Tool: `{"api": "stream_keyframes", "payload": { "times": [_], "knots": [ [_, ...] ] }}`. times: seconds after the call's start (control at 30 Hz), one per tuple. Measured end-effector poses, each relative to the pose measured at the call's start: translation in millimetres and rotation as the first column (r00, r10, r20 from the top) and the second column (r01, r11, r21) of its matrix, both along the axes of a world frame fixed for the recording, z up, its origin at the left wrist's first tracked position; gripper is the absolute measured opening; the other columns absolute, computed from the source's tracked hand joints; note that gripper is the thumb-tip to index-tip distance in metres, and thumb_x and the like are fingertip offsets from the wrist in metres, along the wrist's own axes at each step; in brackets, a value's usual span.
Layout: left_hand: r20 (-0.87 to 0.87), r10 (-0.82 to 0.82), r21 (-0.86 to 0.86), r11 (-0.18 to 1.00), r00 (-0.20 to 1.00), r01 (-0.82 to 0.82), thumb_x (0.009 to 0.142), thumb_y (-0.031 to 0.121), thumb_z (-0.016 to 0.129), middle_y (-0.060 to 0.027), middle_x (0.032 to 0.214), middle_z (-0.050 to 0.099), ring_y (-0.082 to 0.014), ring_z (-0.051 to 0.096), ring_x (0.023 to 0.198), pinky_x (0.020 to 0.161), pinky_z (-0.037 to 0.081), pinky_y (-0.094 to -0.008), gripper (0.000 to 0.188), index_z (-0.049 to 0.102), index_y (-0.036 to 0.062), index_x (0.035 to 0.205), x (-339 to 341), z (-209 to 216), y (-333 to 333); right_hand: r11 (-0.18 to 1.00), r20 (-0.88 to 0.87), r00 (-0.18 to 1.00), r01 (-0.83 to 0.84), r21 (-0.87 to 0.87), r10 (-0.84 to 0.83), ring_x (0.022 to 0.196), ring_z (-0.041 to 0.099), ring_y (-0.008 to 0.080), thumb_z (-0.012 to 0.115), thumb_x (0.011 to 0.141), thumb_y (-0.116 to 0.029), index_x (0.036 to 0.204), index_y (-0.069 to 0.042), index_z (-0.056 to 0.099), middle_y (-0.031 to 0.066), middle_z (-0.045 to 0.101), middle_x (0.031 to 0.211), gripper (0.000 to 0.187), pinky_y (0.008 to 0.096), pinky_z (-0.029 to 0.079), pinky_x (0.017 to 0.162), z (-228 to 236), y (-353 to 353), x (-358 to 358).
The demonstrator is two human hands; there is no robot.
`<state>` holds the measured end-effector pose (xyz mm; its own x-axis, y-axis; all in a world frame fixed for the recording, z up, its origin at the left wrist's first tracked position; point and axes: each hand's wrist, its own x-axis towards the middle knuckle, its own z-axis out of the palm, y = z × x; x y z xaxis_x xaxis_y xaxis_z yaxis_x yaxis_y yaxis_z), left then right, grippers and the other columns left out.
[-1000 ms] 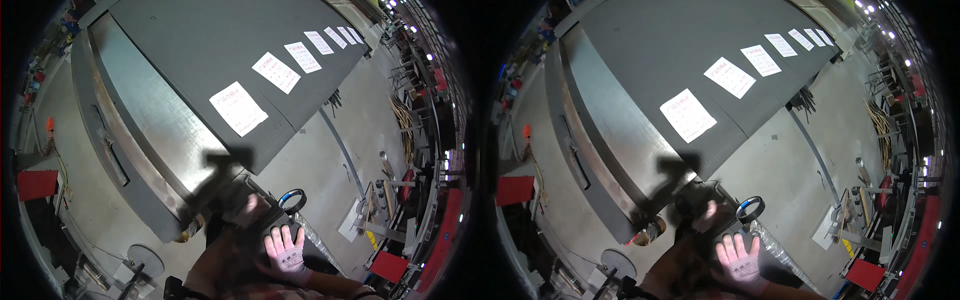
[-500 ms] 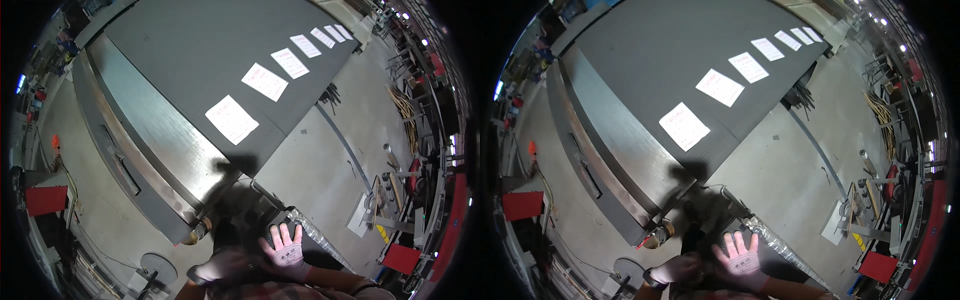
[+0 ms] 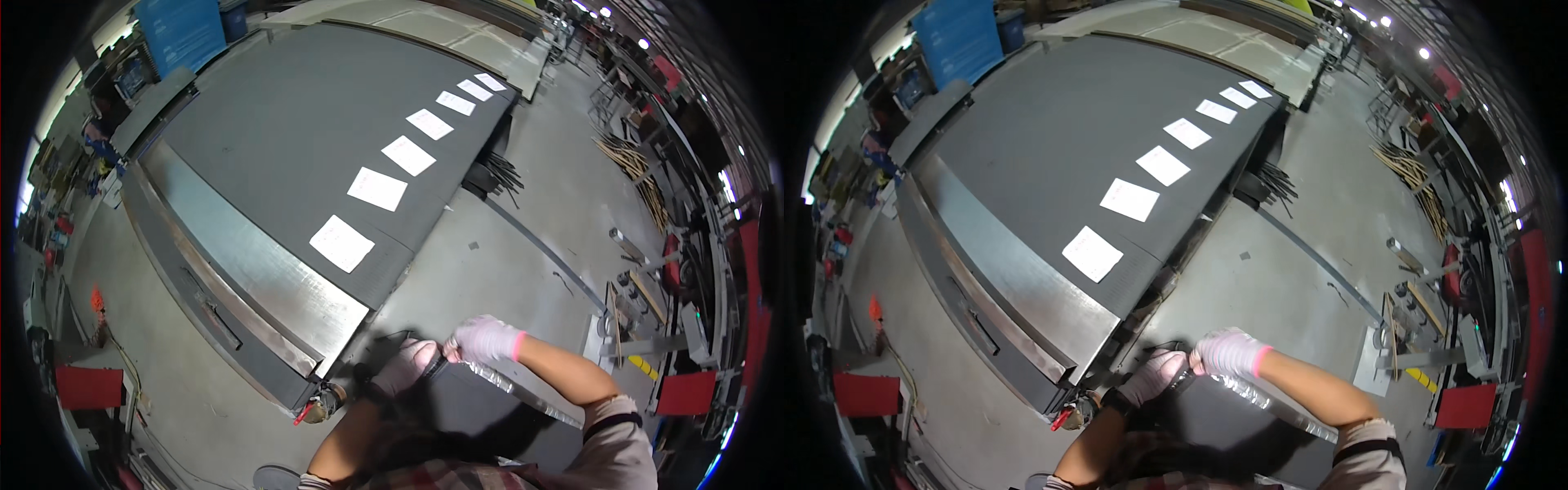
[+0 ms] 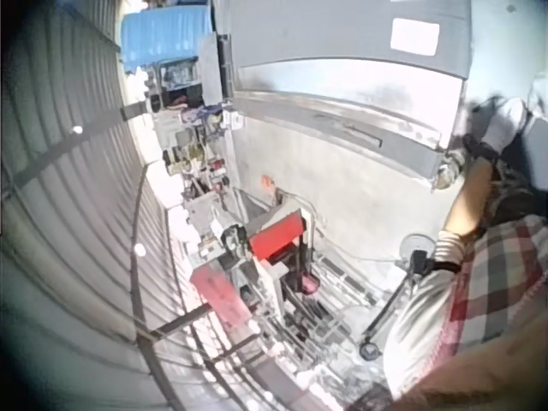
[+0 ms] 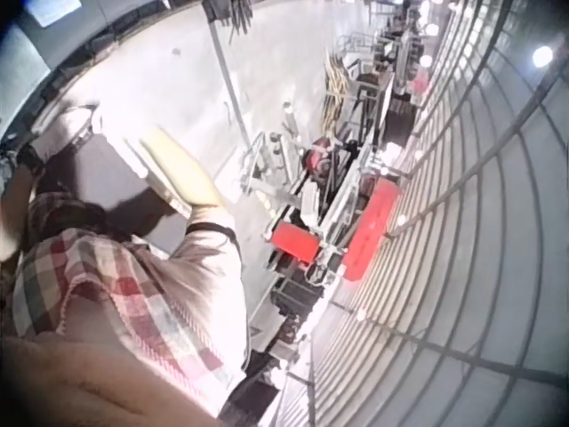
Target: The recorder applies grey edge strips to a large panel and then attaches several white labels to its surface.
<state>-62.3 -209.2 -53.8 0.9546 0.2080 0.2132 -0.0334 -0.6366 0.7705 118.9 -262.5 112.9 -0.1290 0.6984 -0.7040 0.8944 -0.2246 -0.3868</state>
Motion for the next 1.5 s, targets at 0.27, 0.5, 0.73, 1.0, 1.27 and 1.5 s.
{"api": "stream_keyframes", "payload": {
  "times": [0.27,0.5,0.73,1.0,1.27,1.5],
  "knots": [
    [0.113,0.121,0.008,0.992,0.986,-0.123,0.087,0.010,0.053,-0.0101,0.108,0.063,-0.0277,0.059,0.102,0.091,0.046,-0.0375,0.022,0.061,0.0049,0.107,-4.9,24.9,9.4,0.913,-0.066,0.911,0.408,-0.012,-0.408,0.093,0.066,0.0284,0.071,0.080,-0.038,0.101,-0.003,0.070,0.0144,0.070,0.094,0.041,0.0347,0.050,0.085,-67.3,-16.0,36.1],
    [-0.331,0.558,0.275,0.829,0.761,-0.487,0.066,0.033,0.076,-0.0151,0.118,0.057,-0.0360,0.050,0.115,0.098,0.038,-0.0501,0.055,0.060,0.0073,0.112,-67.3,161.0,41.5,0.271,-0.462,0.336,0.941,0.204,-0.821,0.074,0.060,0.0105,0.069,0.085,-0.027,0.098,-0.001,0.068,0.0046,0.068,0.084,0.029,0.0260,0.049,0.065,-105.1,-72.5,73.8],
    [-0.261,0.699,0.815,0.529,0.665,-0.236,0.060,0.028,0.077,-0.0204,0.143,0.033,-0.0438,0.025,0.135,0.109,0.017,-0.0625,0.075,0.051,0.0100,0.128,-102.9,153.7,105.5,0.267,-0.595,0.241,0.962,0.046,-0.766,0.058,0.051,0.0061,0.064,0.088,-0.020,0.091,-0.003,0.067,-0.0016,0.059,0.070,0.018,0.0228,0.044,0.051,-87.2,-77.5,48.5],
    [-0.222,0.957,-0.030,0.185,0.187,-0.982,0.073,0.002,0.063,-0.0326,0.151,0.012,-0.0416,0.020,0.141,0.116,0.023,-0.0376,0.103,-0.009,-0.0071,0.146,-48.5,49.1,148.9,0.269,-0.603,0.247,0.962,0.056,-0.758,0.060,0.056,0.0081,0.064,0.087,-0.020,0.097,0.002,0.068,0.0022,0.064,0.076,0.024,0.0239,0.048,0.054,-73.8,-92.1,38.1],
    [-0.271,0.889,-0.201,0.324,0.370,-0.925,0.069,0.004,0.063,-0.0316,0.151,0.014,-0.0402,0.021,0.141,0.117,0.019,-0.0351,0.105,-0.007,-0.0075,0.147,-21.6,69.1,101.0,0.179,-0.499,0.183,0.982,0.055,-0.847,0.059,0.058,0.0118,0.063,0.088,-0.016,0.084,0.003,0.065,0.0060,0.064,0.073,0.020,0.0263,0.050,0.052,-80.1,-167.8,46.3],
    [-0.133,0.889,-0.049,0.436,0.439,-0.899,0.071,0.002,0.067,-0.0339,0.149,0.018,-0.0404,0.026,0.139,0.114,0.026,-0.0351,0.105,-0.006,-0.0069,0.146,-28.3,61.2,98.2,0.209,-0.570,0.173,0.978,0.003,-0.803,0.062,0.059,0.0113,0.063,0.089,-0.016,0.092,0.003,0.067,0.0054,0.065,0.076,0.020,0.0263,0.051,0.055,-89.8,-163.0,40.3]
  ]
}}
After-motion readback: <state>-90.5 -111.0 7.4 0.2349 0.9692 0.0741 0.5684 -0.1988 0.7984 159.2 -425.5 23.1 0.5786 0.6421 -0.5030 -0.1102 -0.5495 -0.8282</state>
